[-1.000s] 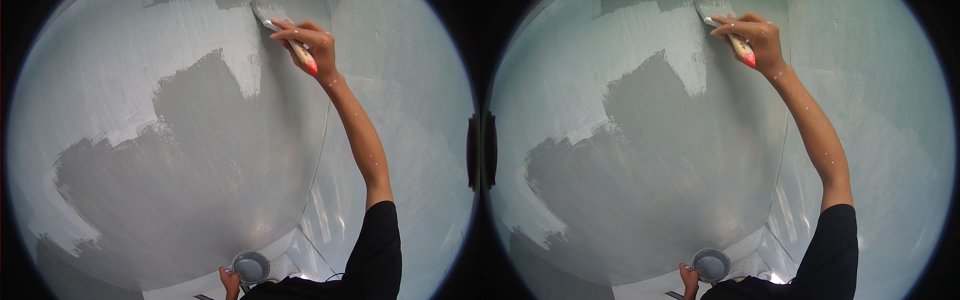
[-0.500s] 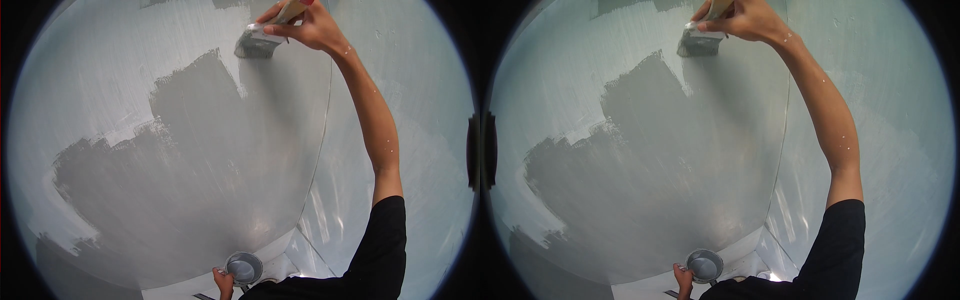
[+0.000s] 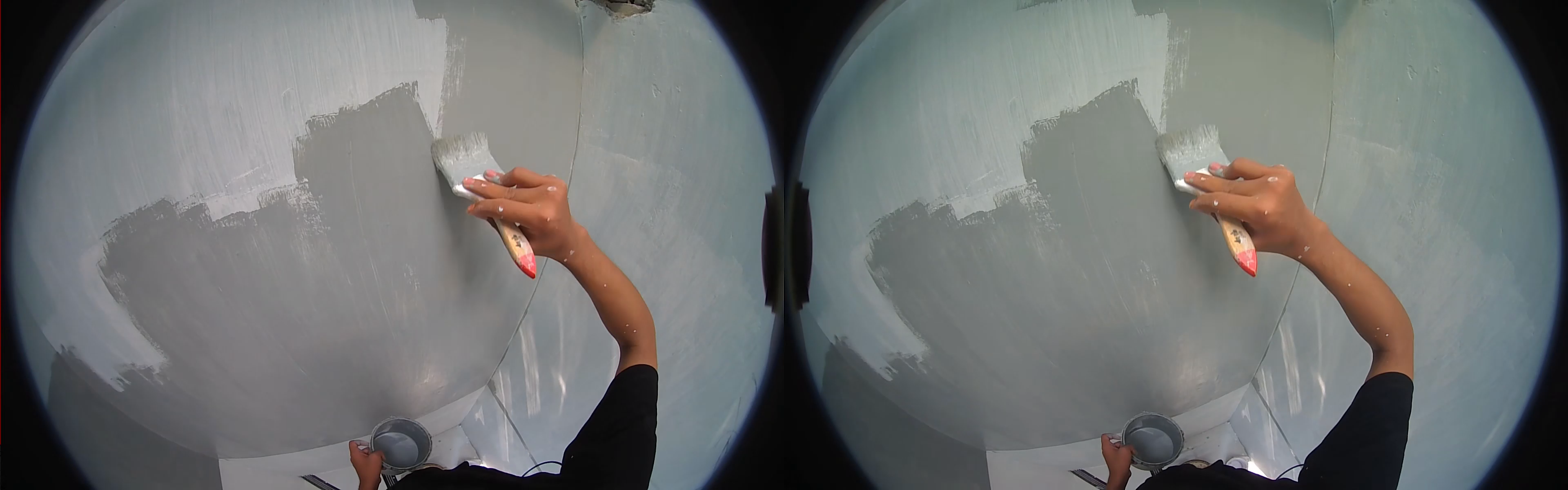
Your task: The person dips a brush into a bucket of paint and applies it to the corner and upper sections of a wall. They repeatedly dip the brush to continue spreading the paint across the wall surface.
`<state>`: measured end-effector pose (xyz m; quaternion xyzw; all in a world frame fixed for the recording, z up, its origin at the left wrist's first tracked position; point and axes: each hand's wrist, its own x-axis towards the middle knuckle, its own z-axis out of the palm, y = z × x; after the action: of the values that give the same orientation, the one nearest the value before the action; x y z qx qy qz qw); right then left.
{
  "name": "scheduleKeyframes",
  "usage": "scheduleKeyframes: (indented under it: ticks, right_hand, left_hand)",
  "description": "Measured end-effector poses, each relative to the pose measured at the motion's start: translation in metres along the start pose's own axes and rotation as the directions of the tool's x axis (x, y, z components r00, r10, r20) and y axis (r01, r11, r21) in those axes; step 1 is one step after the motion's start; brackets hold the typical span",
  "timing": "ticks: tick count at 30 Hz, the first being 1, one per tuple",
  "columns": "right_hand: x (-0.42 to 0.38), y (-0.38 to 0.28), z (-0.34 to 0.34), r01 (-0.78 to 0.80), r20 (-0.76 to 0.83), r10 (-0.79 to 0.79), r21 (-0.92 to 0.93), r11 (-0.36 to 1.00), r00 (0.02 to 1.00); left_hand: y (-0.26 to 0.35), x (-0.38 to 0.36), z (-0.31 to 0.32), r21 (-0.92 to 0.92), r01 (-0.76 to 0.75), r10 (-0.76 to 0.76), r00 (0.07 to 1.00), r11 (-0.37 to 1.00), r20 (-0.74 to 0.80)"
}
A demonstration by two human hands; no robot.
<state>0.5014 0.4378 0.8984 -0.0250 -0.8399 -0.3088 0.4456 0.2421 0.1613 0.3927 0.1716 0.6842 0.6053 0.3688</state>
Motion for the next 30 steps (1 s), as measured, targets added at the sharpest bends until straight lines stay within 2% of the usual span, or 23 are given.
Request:
scheduleKeyframes:
  ticks: [1, 2, 4, 5, 6, 7, 8, 9, 11, 13, 15, 16, 17, 19, 20, 22, 25, 28, 30]
  right_hand:
    - [-0.006, -0.011, -0.004, 0.011, 0.112, -0.016, 0.047, 0.999, 0.994]
    - [0.001, -0.011, -0.013, -0.04, 0.177, 0.017, 0.126, 0.991, 0.984]
    - [0.02, -0.013, -0.029, -0.173, 0.31, 0.084, 0.273, 0.946, 0.947]
    - [0.029, 0.004, -0.02, -0.085, 0.178, 0.034, 0.288, 0.954, 0.983]
    - [0.044, 0.017, -0.027, -0.15, 0.211, 0.084, 0.321, 0.935, 0.974]
    - [0.051, 0.043, -0.02, -0.16, 0.145, 0.111, 0.389, 0.907, 0.983]
    - [0.065, 0.057, -0.025, -0.142, 0.097, 0.117, 0.317, 0.938, 0.988]
    - [0.082, 0.065, -0.041, -0.203, 0.17, 0.161, 0.274, 0.94, 0.972]
    - [0.11, 0.093, -0.052, 0.037, -0.075, -0.022, 0.204, 0.978, 0.997]
    - [0.149, 0.11, -0.082, 0.108, -0.208, -0.078, 0.138, 0.984, 0.975]
    - [0.174, 0.129, -0.093, 0.226, -0.282, -0.204, 0.049, 0.973, 0.938]
    - [0.18, 0.126, -0.091, 0.258, -0.292, -0.3, -0.174, 0.95, 0.908]
    - [0.172, 0.127, -0.084, 0.252, -0.255, -0.311, -0.238, 0.938, 0.915]
    - [0.137, 0.129, -0.054, 0.246, -0.179, -0.327, -0.365, 0.898, 0.928]
    - [0.123, 0.101, -0.03, 0.158, -0.236, -0.241, -0.325, 0.933, 0.941]
    - [0.074, 0.057, 0.009, 0.105, -0.282, -0.198, -0.312, 0.944, 0.939]
    - [0.018, -0.006, 0.028, 0.155, -0.115, -0.172, -0.142, 0.978, 0.978]
    - [0.029, -0.033, 0.001, 0.15, 0.133, -0.154, 0.035, 0.988, 0.979]
    - [0.062, -0.013, -0.022, 0.006, 0.196, -0.041, 0.173, 0.985, 0.98]
  left_hand:
    - [0.0, 0.0, -0.003, -0.015, 0.015, -0.015, 1.0, 1.0, -0.001]
    - [-0.012, 0.008, -0.006, 0.035, -0.044, 0.044, 0.999, 0.998, -0.003]
    - [-0.015, 0.017, -0.006, 0.072, -0.054, 0.053, 0.998, 0.996, 0.016]
    - [-0.015, 0.017, -0.008, 0.096, -0.058, 0.056, 0.998, 0.994, 0.027]
    - [-0.013, 0.016, -0.009, 0.102, -0.059, 0.057, 0.998, 0.993, 0.028]
    - [-0.009, 0.017, -0.005, 0.102, -0.065, 0.062, 0.998, 0.993, 0.028]
    - [-0.006, 0.02, -0.002, 0.098, -0.073, 0.071, 0.997, 0.992, 0.026]
    - [-0.008, 0.024, -0.002, 0.097, -0.099, 0.097, 0.995, 0.99, 0.024]
    - [-0.016, 0.031, 0.0, 0.087, -0.146, 0.146, 0.989, 0.985, 0.014]
    - [-0.013, 0.027, 0.004, 0.068, -0.143, 0.142, 0.99, 0.987, 0.013]
    - [-0.004, 0.021, 0.009, 0.055, -0.102, 0.102, 0.995, 0.993, 0.02]
    - [0.003, 0.015, 0.012, 0.047, -0.067, 0.066, 0.998, 0.997, 0.026]
    - [0.006, 0.012, 0.014, 0.039, -0.031, 0.03, 0.999, 0.999, 0.032]
    - [-0.001, 0.009, 0.014, 0.035, -0.052, 0.051, 0.998, 0.998, 0.029]
    - [-0.005, 0.01, 0.014, 0.028, -0.064, 0.063, 0.998, 0.998, 0.024]
    - [-0.017, 0.01, 0.007, 0.004, -0.061, 0.061, 0.998, 0.998, 0.018]
    - [-0.008, 0.007, 0.006, 0.002, -0.056, 0.056, 0.998, 0.998, -0.012]
    - [-0.017, 0.008, -0.005, 0.075, -0.034, 0.037, 0.999, 0.997, -0.039]
    - [-0.028, 0.014, -0.009, 0.129, -0.034, 0.04, 0.998, 0.991, -0.049]
